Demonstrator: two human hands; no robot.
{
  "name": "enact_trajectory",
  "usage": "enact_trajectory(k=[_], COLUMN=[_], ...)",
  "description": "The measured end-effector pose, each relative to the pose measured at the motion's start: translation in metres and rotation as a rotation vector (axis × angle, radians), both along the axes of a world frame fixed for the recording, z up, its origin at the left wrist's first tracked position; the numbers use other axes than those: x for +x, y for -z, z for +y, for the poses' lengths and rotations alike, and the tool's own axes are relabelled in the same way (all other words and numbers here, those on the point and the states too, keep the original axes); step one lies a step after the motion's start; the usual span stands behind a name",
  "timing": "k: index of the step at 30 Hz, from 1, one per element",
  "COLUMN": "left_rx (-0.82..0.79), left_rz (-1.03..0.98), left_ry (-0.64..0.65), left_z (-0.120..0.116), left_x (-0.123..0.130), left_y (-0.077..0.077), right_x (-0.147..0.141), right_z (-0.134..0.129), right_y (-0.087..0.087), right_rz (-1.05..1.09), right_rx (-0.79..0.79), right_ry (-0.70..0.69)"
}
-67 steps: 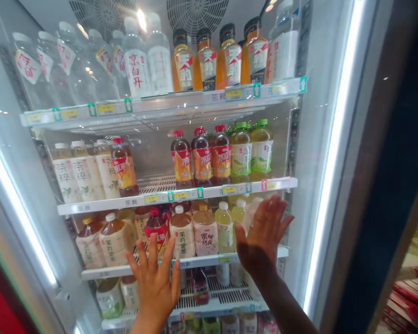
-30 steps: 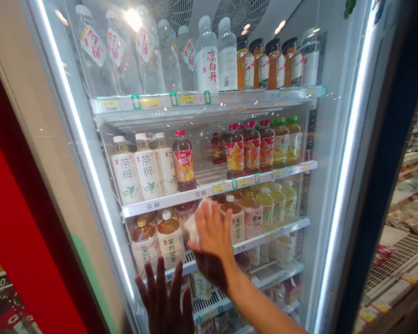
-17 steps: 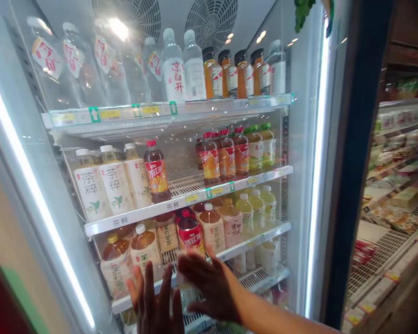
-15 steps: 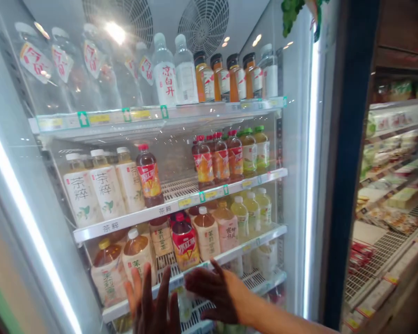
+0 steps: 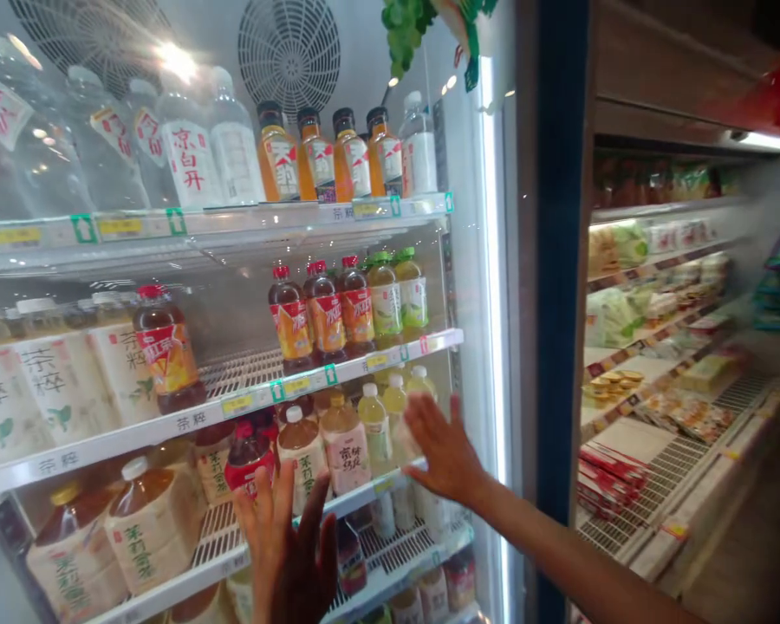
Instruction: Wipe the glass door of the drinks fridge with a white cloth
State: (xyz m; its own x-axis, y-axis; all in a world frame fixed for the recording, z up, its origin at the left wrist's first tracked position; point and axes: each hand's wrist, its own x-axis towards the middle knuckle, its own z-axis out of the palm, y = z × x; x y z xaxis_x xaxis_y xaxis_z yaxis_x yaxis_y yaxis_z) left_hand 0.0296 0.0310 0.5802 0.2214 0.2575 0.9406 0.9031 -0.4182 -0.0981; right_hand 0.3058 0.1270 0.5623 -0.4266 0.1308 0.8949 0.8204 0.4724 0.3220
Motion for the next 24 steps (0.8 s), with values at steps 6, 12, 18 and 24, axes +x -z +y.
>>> enact_trajectory(k=[6,12,18,24], left_rx=[0.049,0.106,0.119,0.098], left_rz=[-0.027,0.144,0.29,0.317], left_ry=[-0.086,-0.113,-0.125,-0.194], left_z=[-0.004,-0.008,-0.019,-0.023], left_x=[0.018,-0.021,-0.072,-0.101], left_y=[0.008,-0.022,-0.082,-0.108], right_x=[0.03,0.033,-0.008,-0.069], right_z=[0.004,0.005,-0.008,-0.013], right_y=[0.019,-0.04,-0.12,-0.183], right_rz=[0.106,-0.044,-0.342,-0.413], right_rx=[-0.029,0.007,-0.013,-0.021], right_ry=[0.076,0.039,-0.192,-0.282])
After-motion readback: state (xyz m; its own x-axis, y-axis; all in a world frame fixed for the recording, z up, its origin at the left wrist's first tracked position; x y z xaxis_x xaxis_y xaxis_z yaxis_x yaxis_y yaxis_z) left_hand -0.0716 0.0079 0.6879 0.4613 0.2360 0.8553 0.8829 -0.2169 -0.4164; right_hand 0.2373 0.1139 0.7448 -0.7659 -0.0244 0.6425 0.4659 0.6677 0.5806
